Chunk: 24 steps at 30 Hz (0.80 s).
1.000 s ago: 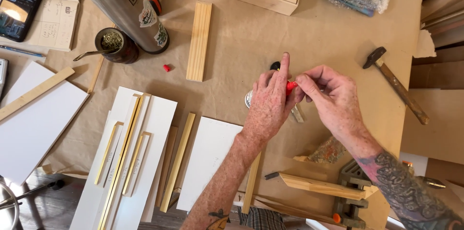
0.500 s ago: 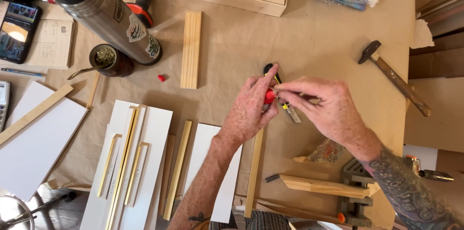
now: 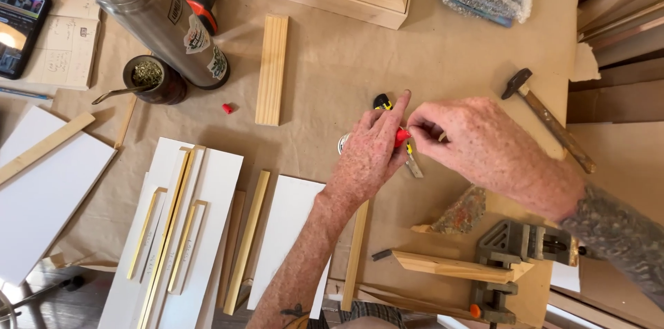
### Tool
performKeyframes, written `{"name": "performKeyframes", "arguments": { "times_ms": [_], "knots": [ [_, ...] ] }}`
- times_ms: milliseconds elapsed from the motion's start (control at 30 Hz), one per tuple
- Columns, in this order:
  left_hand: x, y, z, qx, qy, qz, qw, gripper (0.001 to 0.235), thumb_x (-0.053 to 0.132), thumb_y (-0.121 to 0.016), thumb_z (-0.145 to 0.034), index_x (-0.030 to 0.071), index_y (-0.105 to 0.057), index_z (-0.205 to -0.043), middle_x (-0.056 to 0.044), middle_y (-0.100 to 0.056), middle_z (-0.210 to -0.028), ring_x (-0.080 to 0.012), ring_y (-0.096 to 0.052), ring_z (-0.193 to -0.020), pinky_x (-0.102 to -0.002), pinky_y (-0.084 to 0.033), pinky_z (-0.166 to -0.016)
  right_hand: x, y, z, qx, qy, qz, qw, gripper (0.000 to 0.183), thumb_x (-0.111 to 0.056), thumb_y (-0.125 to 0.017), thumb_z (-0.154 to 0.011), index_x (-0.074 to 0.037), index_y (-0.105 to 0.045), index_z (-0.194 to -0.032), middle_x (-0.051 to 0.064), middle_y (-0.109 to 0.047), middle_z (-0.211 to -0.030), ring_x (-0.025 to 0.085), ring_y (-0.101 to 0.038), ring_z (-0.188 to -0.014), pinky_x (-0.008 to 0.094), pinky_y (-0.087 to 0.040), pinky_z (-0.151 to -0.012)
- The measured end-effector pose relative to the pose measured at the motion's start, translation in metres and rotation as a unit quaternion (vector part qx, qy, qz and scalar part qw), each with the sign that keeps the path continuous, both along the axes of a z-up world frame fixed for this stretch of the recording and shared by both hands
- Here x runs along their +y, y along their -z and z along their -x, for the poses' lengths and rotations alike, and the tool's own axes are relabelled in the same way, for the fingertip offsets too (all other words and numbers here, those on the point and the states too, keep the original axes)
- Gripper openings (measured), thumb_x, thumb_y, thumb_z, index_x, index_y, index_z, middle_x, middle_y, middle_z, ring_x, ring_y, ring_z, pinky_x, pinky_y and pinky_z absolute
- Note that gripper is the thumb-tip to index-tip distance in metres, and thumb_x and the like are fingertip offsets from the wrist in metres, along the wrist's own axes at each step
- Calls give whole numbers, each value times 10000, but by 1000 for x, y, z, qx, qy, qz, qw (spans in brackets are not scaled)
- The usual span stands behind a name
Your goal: Assembling a wooden frame by applying glue to the joints and securing them with a corner clamp.
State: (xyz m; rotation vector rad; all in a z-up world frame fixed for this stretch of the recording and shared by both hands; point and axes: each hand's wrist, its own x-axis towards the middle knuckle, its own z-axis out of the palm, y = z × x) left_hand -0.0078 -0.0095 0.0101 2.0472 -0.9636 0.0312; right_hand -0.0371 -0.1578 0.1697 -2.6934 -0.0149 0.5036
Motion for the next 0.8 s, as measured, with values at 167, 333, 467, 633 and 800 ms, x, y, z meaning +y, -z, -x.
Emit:
{"name": "performKeyframes", "arguments": {
  "times_ms": [167, 333, 467, 633, 800],
  "knots": [
    [-5, -3, 2, 29, -2, -13, 999, 823, 108, -609, -931, 96, -211, -1651, -35, -607, -1113, -259, -552, -1207, -411, -531, -929, -3, 10, 8, -41, 30, -11, 999, 150, -143, -683, -988, -30, -729, -1074, 156, -754, -888, 240, -778, -856, 318, -658, -687],
    [-9, 4, 7, -1, -25, -30, 999, 843, 127, -611, -916, 110, -208, -1657, -6, -594, -1097, -234, -561, -1197, -398, -527, -967, 1, 17, 20, -64, 134, -113, 982, 119, -117, -694, -983, -12, -730, -1027, 141, -751, -815, 202, -771, -795, 320, -645, -670],
    [-9, 4, 9, -27, -33, -44, 998, 850, 136, -614, -911, 112, -208, -1658, 2, -587, -1090, -225, -565, -1193, -397, -529, -974, 0, 16, 22, -67, 148, -145, 976, 131, -136, -682, -989, -20, -736, -1014, 121, -757, -795, 171, -754, -768, 292, -638, -648],
    [-19, 5, 17, -55, -58, -69, 994, 883, 153, -642, -899, 112, -199, -1662, 2, -589, -1081, -219, -566, -1202, -408, -531, -976, -10, 21, 26, -107, 27, -8, 994, 132, -108, -659, -1004, -8, -723, -1063, 167, -735, -817, 243, -762, -781, 291, -642, -637],
    [-25, 6, 18, -47, -50, -50, 996, 866, 131, -631, -910, 92, -197, -1659, -29, -590, -1070, -240, -560, -1202, -422, -514, -988, -19, 26, 29, -49, 106, -94, 989, 134, -98, -594, -1028, 0, -654, -1096, 158, -673, -840, 256, -725, -823, 329, -645, -648]
  ]
}}
